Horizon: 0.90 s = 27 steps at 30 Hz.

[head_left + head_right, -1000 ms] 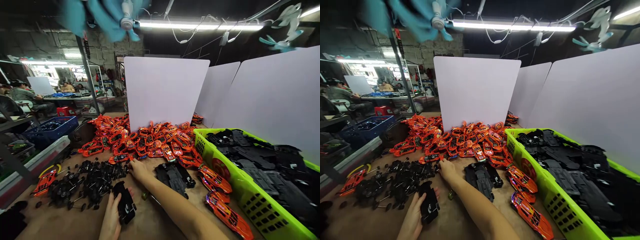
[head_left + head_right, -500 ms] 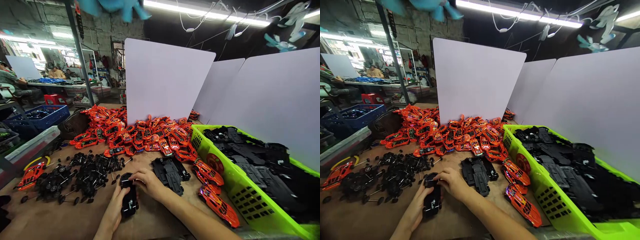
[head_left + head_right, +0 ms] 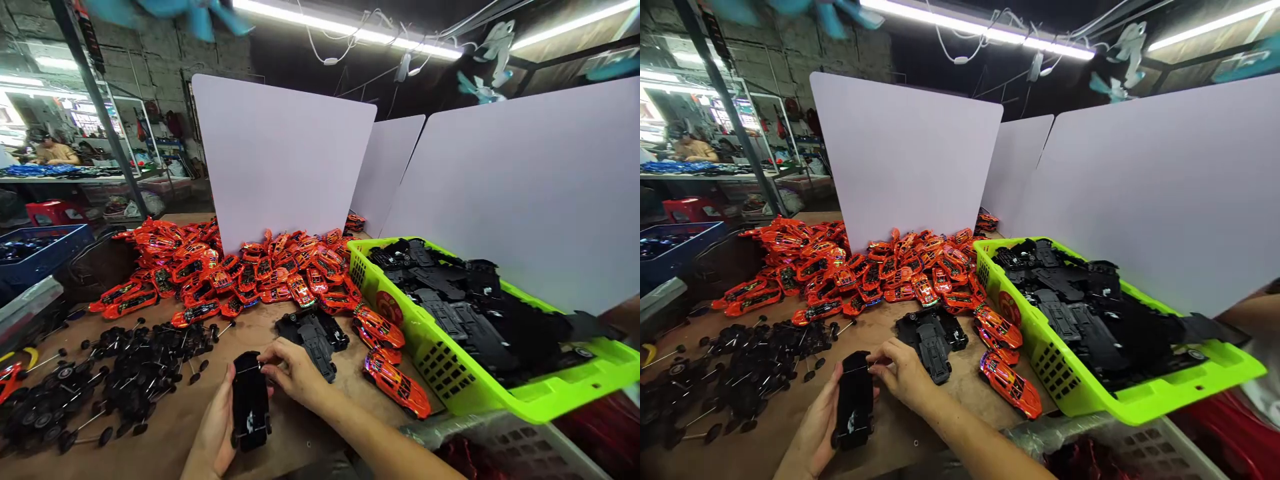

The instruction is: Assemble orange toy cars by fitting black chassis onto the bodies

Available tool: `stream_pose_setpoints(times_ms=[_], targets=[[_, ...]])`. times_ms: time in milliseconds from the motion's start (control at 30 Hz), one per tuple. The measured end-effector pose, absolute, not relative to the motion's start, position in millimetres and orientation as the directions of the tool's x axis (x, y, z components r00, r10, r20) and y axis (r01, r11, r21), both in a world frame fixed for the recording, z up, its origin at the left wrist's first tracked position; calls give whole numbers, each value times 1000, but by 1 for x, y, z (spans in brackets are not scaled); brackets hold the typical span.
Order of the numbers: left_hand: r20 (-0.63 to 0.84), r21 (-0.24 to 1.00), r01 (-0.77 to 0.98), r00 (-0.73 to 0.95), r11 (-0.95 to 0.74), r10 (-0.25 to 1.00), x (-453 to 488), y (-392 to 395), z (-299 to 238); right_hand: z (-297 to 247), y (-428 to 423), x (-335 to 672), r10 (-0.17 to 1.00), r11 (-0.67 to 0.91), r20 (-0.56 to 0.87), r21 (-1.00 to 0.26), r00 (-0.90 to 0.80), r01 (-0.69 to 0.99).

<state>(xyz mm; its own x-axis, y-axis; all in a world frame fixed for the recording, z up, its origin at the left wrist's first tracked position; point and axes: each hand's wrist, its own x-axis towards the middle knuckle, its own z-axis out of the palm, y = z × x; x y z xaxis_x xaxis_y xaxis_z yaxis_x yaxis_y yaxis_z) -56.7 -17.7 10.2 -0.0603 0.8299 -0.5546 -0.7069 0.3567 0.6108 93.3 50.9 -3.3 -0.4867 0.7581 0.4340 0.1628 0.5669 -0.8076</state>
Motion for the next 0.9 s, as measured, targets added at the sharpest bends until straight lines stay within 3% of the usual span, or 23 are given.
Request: stream_pose_setpoints(times_ms=[133, 233, 300, 367, 500, 700, 800, 867, 900], targets=[[-583, 558, -732, -11, 391, 812, -52, -7, 3, 4, 68, 103, 742, 591, 385, -763, -549, 263], [-579, 544, -748, -7, 379, 815, -52, 1, -1, 18, 107, 113, 776, 606, 310, -611, -550, 510], [-544, 563, -748, -16, 350, 839, -52, 5, -1, 28, 143, 120, 875, 484, 275, -470, -399, 738], [-515, 589, -743, -43, 317, 856, -52, 9, 3, 35, 178, 124, 925, 366, 259, -413, -278, 834], [-476, 600, -764, -103, 237, 873, -50, 17, 13, 42, 221, 124, 965, 240, 175, -300, -193, 924], [-435, 559, -814, -126, 157, 892, -50, 24, 15, 73, 205, 134, 963, 252, 156, -217, -222, 943], [-440, 551, -825, -165, 121, 882, -47, 25, 15, 77, 157, 130, 913, 406, 182, -329, -364, 853], [-436, 579, -811, -215, 90, 874, -43, 26, 14, 71, 120, 119, 795, 575, 285, -636, -536, 514], [-424, 604, -794, -249, 67, 871, -42, 26, 14, 67, 103, 113, 770, 582, 316, -704, -554, 407]])
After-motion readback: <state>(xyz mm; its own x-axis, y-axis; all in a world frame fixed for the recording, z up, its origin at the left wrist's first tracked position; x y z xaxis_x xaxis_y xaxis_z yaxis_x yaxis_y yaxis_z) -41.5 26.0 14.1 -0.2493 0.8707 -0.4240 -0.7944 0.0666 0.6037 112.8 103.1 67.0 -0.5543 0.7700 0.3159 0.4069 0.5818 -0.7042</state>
